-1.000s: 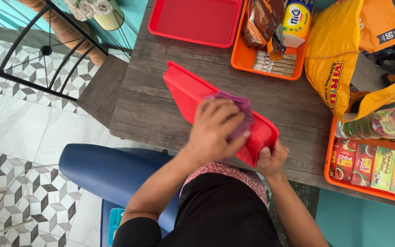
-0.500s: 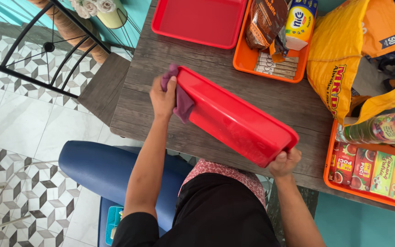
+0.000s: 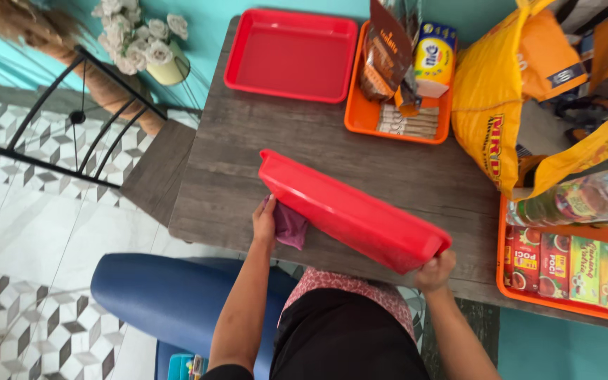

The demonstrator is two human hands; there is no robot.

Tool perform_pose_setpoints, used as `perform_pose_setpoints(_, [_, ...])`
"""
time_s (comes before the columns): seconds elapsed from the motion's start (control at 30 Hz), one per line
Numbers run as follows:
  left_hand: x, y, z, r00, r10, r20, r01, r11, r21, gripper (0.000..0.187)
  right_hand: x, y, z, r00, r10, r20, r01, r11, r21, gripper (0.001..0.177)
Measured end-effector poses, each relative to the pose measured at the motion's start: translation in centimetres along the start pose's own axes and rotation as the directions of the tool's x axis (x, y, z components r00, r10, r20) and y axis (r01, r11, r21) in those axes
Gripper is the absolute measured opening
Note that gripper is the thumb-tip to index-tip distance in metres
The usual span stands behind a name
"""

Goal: The person cleans a red tray by wiping its interior and exterior surfaces with a cloth, then puts items into a yellow bag.

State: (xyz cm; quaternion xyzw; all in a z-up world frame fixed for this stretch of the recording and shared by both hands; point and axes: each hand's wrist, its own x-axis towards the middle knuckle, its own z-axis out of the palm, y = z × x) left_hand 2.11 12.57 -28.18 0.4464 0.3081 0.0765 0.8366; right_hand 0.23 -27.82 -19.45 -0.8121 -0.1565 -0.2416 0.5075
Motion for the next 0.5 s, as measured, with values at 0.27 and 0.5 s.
perform_pose_setpoints(0.27, [-0.2, 5.3, 1.9, 0.992, 0.121, -0.045, -0.129, 0.948, -0.29, 0.037, 4.2, -9.5, -1.9, 0.951, -0.069, 0.302, 0.037, 0.993, 0.112, 0.033])
perform_pose_setpoints(0.5, [-3.3, 6.6, 5.6, 0.999, 0.026, 0.042, -0.014, 0.964, -0.267, 0.043, 2.8, -10.8, 0.6, 0.94, 0.108, 0.324, -0.133, 0.99, 0.056, 0.028])
